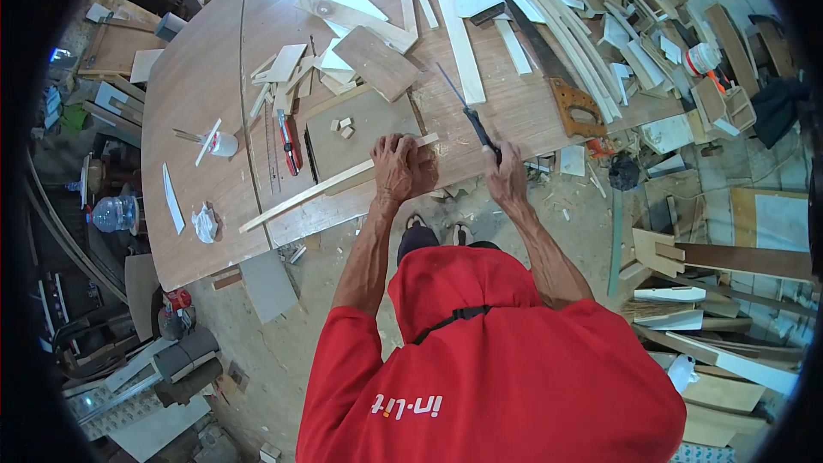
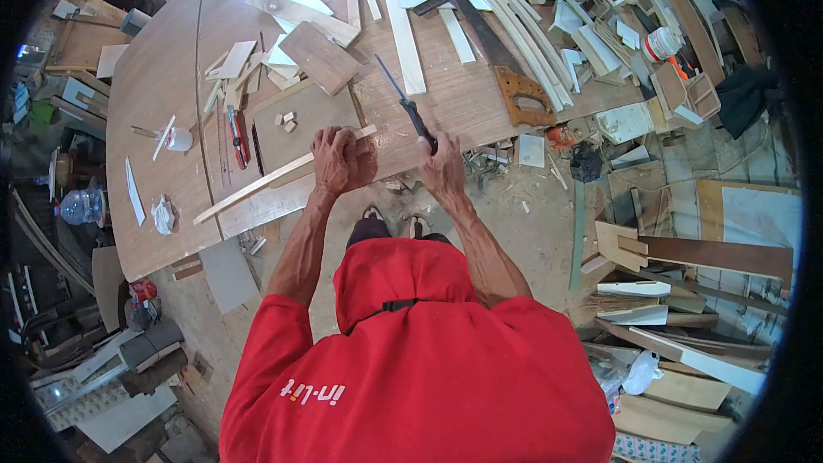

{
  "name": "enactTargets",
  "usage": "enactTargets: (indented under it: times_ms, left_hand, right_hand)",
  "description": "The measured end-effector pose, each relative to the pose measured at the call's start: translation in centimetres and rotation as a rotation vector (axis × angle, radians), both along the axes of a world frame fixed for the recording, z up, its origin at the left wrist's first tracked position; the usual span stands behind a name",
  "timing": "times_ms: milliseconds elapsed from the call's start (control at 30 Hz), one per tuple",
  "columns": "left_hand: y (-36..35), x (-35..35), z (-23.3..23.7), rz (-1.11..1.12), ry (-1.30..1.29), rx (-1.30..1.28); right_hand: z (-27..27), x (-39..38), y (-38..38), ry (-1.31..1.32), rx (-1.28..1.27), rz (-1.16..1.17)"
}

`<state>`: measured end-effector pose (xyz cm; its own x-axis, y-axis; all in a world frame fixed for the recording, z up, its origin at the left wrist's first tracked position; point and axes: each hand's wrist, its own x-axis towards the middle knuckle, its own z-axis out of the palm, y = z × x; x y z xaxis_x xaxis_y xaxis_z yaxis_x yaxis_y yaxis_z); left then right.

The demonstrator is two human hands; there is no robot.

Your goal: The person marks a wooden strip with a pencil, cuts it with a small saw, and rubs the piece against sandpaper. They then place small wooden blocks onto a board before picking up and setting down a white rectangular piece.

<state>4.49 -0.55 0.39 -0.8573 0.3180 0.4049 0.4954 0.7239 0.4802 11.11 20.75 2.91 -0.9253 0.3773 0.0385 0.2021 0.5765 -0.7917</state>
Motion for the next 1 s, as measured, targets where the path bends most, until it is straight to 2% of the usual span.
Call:
enactTargets:
  times_ms: [67,167,200,300,367,433,467,533,667,733,900,967,1000]
  left_hand:
    - [-0.1,-0.1,0.0,-0.005,-0.05,0.013]
    - [-0.1,-0.2,-0.1,-0.019,-0.048,0.039]
    - [-0.2,-0.3,-0.4,-0.024,-0.048,0.042]
    - [-0.2,-0.4,-1.2,-0.003,-0.052,0.036]
    - [-0.2,-0.4,-1.4,0.014,-0.093,0.005]
    - [0.0,-0.2,-1.0,0.024,-0.084,-0.005]
    - [0.2,-0.1,-0.8,0.034,-0.074,-0.018]
    - [0.6,0.4,0.0,0.053,-0.092,-0.023]
    - [0.1,0.0,-0.1,0.067,-0.167,-0.024]
    - [-0.3,0.0,-0.1,0.048,-0.161,-0.012]
    - [-0.7,0.1,-0.1,-0.001,-0.127,0.073]
    - [-0.8,-0.1,-0.3,0.015,-0.163,0.062]
    - [-0.9,-0.1,-0.2,0.008,-0.168,0.061]
  right_hand:
    - [1.7,1.8,-0.5,-0.048,-0.015,0.051]
    - [0.0,4.1,-0.8,-0.1,-0.115,0.101]
    - [-0.5,5.1,-1.1,-0.084,-0.054,0.117]
    - [-1.3,6.8,-2.2,-0.181,-0.102,0.11]
    - [-1.1,7.3,-2.5,-0.252,-0.178,0.107]
    - [-1.2,7.5,-2.9,-0.363,-0.424,0.105]
    - [-1.3,7.7,-3.0,-0.366,-0.421,0.101]
    - [1.3,7.7,-4.1,-0.395,-0.604,0.007]
    - [-0.3,8.1,-4.9,-0.298,-0.522,-0.029]
    - [-0.1,8.4,-5.2,-0.244,-0.33,0.006]
    - [2.4,9.8,-7.1,-0.217,-0.268,0.009]
    - [1.9,10.0,-7.6,-0.212,-0.261,0.012]
    - [1.3,10.0,-7.9,-0.204,-0.18,0.027]
